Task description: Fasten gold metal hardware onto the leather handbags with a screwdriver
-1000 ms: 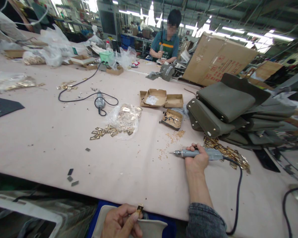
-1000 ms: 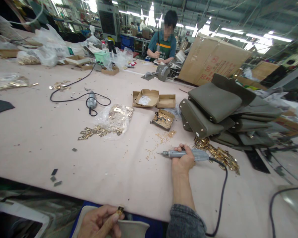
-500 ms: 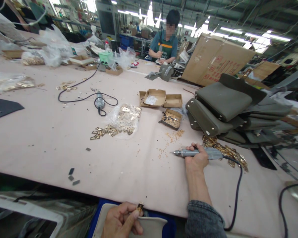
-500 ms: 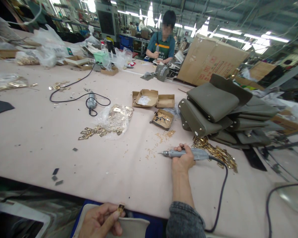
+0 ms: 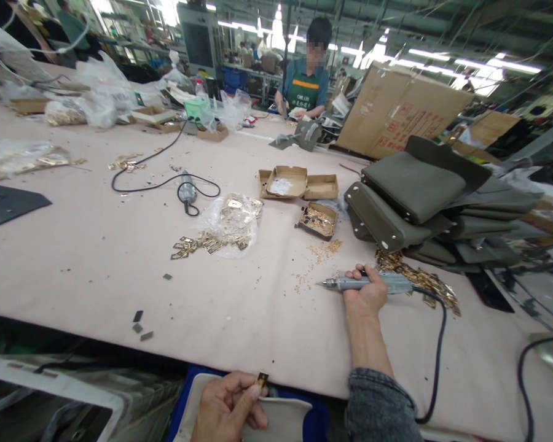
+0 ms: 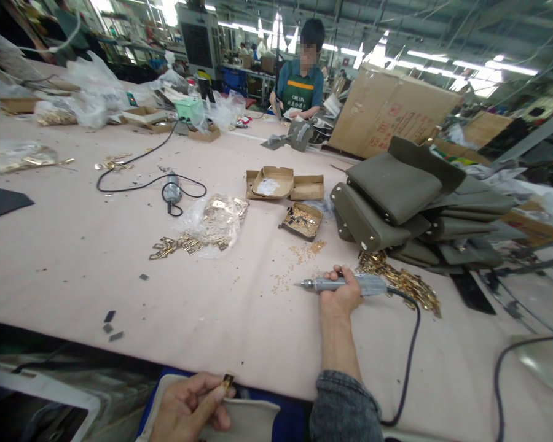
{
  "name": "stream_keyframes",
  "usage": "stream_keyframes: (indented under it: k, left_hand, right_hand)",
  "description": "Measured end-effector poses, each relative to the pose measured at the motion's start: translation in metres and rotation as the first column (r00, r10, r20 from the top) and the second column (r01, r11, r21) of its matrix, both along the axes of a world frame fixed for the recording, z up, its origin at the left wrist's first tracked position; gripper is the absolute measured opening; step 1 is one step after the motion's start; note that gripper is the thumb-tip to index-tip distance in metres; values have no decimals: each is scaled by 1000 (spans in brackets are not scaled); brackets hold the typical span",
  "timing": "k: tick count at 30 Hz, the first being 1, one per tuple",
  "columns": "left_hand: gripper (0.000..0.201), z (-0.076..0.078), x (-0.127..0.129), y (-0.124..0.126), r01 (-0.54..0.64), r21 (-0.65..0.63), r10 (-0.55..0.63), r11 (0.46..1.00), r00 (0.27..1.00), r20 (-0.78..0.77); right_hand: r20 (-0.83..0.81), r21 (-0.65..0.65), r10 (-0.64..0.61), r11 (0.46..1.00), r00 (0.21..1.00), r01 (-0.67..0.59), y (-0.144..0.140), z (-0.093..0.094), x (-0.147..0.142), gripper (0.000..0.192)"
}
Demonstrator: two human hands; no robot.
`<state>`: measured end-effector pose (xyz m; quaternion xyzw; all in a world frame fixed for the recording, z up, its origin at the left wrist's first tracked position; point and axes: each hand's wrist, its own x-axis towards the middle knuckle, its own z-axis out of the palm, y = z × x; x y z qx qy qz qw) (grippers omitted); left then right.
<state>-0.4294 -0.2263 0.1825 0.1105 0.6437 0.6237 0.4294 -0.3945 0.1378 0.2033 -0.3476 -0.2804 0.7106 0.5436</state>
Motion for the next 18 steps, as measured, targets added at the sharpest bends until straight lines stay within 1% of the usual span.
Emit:
stream_keyframes:
  k: [3, 5, 7, 9, 11, 14, 16, 18]
  left_hand:
    - [51, 0, -1, -1, 29, 23, -29, 999, 1000, -4]
    - [51, 4, -3, -3, 46, 14, -45, 999, 999, -30]
    - [50, 13, -4, -5, 63, -35, -66, 997, 993, -102]
    - [46, 27, -5, -6, 82, -100, -101, 992, 973, -206]
    - [40, 41, -6, -7, 118, -150, -159, 982, 943, -293]
    - [32, 58, -11, -3, 181, -175, -237, 968, 892, -385]
    - [26, 64, -18, 4, 201, -175, -262, 964, 832, -489]
    - [21, 66, -27, 12, 200, -210, -286, 957, 766, -576]
  right_hand:
    - [-40, -29, -36, 999, 999, 35, -5, 5, 0, 18]
    - [-61, -39, -35, 999, 998, 33, -9, 9, 2, 18]
    - [-78, -44, -29, 999, 997, 26, -14, 13, 6, 18]
    - [-92, -44, -22, 999, 996, 18, -20, 17, 11, 19]
    - [-103, -40, -12, 999, 995, 8, -26, 20, 17, 19]
    - [-111, -34, 9, 999, 994, -13, -37, 24, 24, 21]
    - [-116, -40, 27, 999, 993, -32, -47, 28, 28, 21]
    - [-126, -59, 44, 997, 991, -52, -58, 34, 32, 18]
